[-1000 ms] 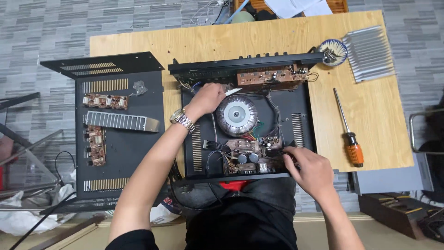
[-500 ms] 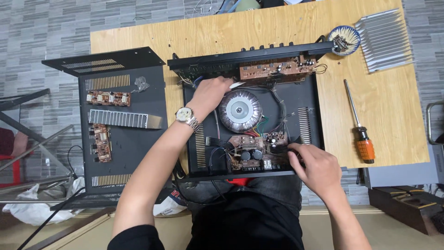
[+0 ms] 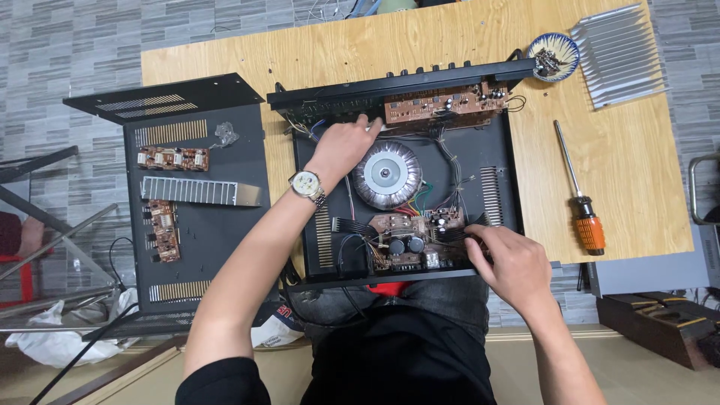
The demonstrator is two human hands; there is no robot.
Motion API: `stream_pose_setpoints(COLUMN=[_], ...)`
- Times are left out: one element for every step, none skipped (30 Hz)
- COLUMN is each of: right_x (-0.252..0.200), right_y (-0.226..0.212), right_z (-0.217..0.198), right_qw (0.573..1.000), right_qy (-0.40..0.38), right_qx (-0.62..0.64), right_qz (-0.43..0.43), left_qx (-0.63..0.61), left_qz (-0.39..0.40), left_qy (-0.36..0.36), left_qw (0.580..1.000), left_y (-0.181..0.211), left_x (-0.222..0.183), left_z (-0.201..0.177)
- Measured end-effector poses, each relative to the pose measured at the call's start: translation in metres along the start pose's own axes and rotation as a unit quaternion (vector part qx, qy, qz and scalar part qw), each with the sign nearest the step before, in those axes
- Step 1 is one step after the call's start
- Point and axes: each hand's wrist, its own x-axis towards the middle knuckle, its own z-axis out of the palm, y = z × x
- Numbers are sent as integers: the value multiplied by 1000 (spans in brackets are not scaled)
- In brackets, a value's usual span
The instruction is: Repair an electronic amplifier by inspecting internal components and adjusting wiring using a screwdriver.
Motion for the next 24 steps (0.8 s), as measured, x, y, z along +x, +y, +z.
stream_pose_setpoints(right_x=[0, 0, -1, -1, -1, -1, -1, -2, -2, -3, -2, -1, -1, -1, -1, -2, -3, -4, -5, -5, -5, -4, -4, -3], right_y=[0, 0, 0, 0, 1, 1, 2, 2, 3, 3, 3, 2, 2, 2, 2, 2, 3, 4, 6, 5, 5, 4, 5, 5], right_z=[0, 0, 0, 1, 1, 1, 2, 2, 2, 3, 3, 2, 1, 2, 2, 2, 3, 4, 5, 4, 3, 3, 3, 3], right_qw=[1000, 1000, 1000, 1000, 1000, 1000, 1000, 1000, 1000, 1000, 1000, 1000, 1000, 1000, 1000, 1000, 1000, 1000, 1000, 1000, 1000, 1000, 1000, 1000], right_qy=[-1, -1, 1, 4, 5, 2, 0, 0, 2, 4, 4, 2, 0, 0, 2, 4, 5, 7, 9, 9, 7, 5, 6, 5], right_qx=[4, 4, -4, -10, -10, -10, -10, -9, -11, -14, -13, -14, -14, -15, -11, -8, -9, -10, -11, -11, -12, -12, -12, -7], right_qz=[0, 0, 0, 0, 0, 1, 1, 3, 0, -4, -2, -4, -5, -6, -6, -6, -5, -9, -13, -11, -8, -5, -5, -6], left_qx=[4, 4, 10, 16, 17, 51, 84, 85, 96, 107, 108, 96, 85, 84, 68, 52, 52, 47, 42, 42, 42, 42, 42, 49], left_qz=[6, 5, 9, 14, 14, 19, 24, 25, 25, 24, 26, 20, 13, 13, 13, 15, 16, 24, 33, 35, 36, 36, 37, 33], left_qy=[4, 4, 11, 18, 18, 27, 36, 35, 39, 44, 44, 43, 43, 44, 46, 49, 50, 49, 47, 48, 47, 45, 45, 30], left_qw=[1000, 1000, 1000, 1000, 1000, 998, 995, 995, 994, 993, 993, 994, 995, 995, 997, 997, 997, 997, 997, 997, 997, 997, 997, 998], left_y=[1, 0, -1, -3, -5, -8, -10, -12, -13, -15, -14, -12, -11, -8, -5, -3, -3, -2, -2, -3, -4, -6, -7, -8], left_x=[3, 1, 0, -2, -6, -12, -17, -20, -24, -27, -25, -24, -23, -18, -13, -7, -4, -1, 3, 0, -3, -6, -11, -17], left_z=[5, 1, -3, -7, -12, -16, -20, -17, -13, -10, -12, -13, -15, -12, -9, -7, -4, -1, 2, -3, -9, -14, -14, -13])
